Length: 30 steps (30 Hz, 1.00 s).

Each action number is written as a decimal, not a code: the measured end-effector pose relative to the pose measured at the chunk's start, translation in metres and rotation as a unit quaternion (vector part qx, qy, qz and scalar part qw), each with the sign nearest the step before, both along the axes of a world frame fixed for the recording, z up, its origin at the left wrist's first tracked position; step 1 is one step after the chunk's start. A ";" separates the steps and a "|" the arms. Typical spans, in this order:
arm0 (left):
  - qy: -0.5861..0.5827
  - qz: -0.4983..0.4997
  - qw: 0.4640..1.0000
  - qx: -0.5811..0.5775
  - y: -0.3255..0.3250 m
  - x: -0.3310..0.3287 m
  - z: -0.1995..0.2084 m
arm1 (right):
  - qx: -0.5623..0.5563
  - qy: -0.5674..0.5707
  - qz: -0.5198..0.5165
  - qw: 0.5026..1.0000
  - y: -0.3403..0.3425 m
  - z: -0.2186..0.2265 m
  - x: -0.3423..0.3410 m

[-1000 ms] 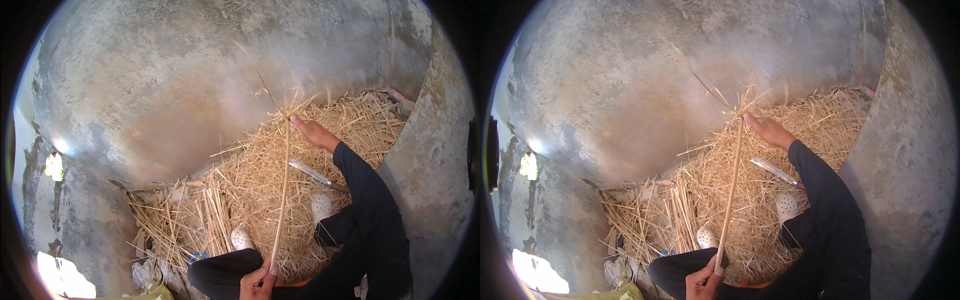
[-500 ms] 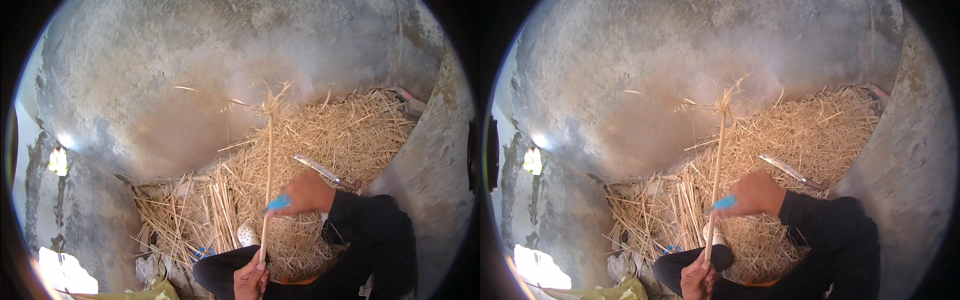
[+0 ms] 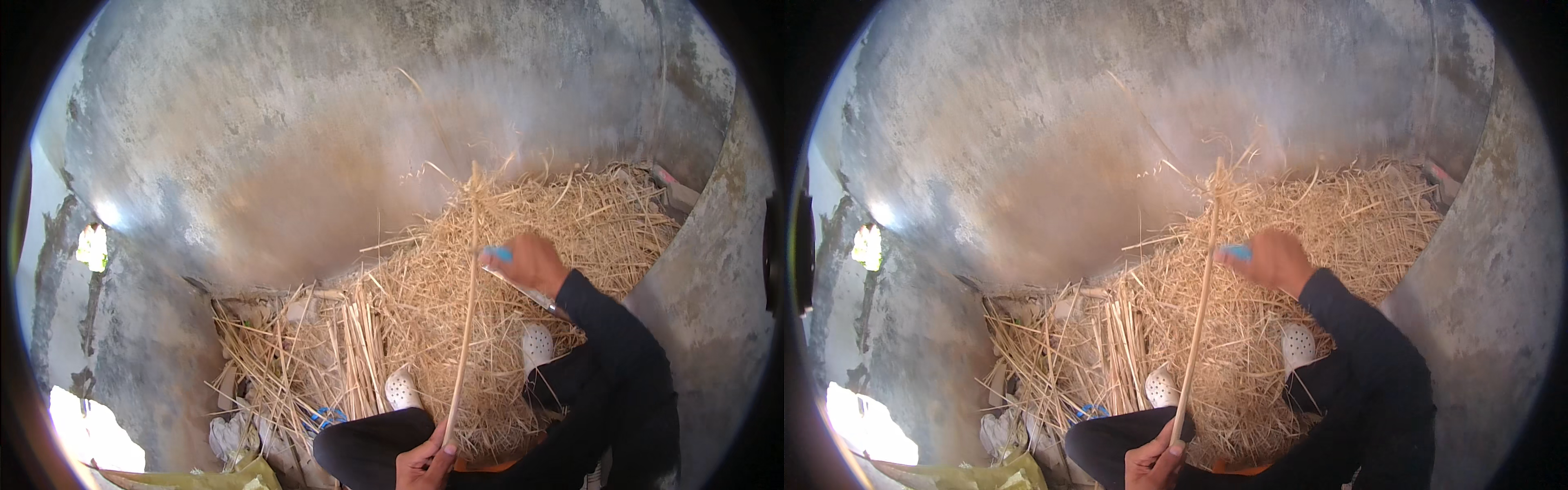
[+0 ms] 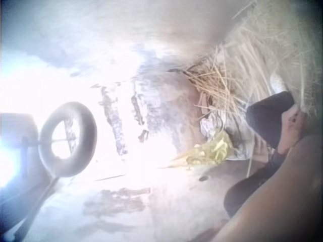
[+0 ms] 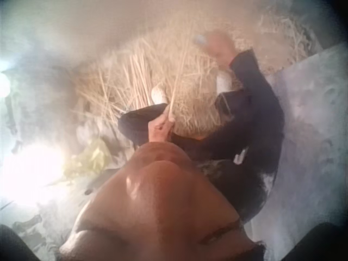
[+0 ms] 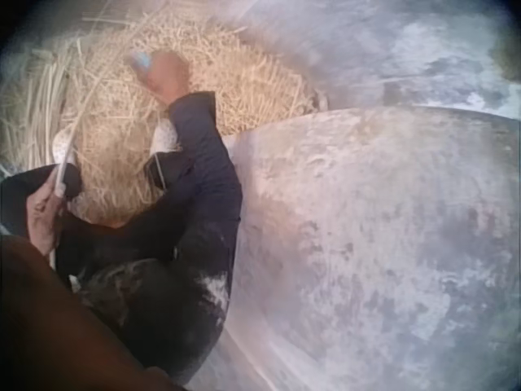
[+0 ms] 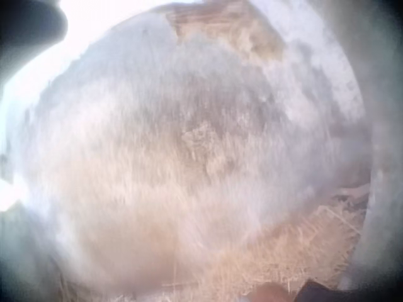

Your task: The person sits on a floor covered with straw and uses a knife to peel the outer layer off a long, thin wooden stick. They hold the stick with their left hand and scrape it with the knife in their right hand, rotating the stick to remove the bark along its length.

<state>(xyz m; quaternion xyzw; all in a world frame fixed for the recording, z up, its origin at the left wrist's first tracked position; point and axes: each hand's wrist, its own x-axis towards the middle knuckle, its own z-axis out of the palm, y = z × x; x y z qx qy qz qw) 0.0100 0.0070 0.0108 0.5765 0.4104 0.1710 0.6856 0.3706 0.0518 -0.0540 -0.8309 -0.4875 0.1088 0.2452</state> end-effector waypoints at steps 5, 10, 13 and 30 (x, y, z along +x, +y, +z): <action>0.082 -0.005 0.996 0.025 0.003 0.017 0.019 | 0.117 -0.073 0.159 0.977 -0.018 -0.005 -0.064; 0.110 -0.031 0.993 0.026 -0.008 0.011 0.019 | 0.003 0.005 0.013 1.000 0.000 0.001 -0.008; 0.099 -0.001 0.994 0.037 -0.001 0.018 0.024 | 0.094 -0.022 0.085 0.992 -0.008 -0.014 -0.035; 0.077 -0.064 0.991 0.090 -0.021 0.009 0.005 | 0.092 0.014 -0.089 0.992 -0.002 -0.040 0.051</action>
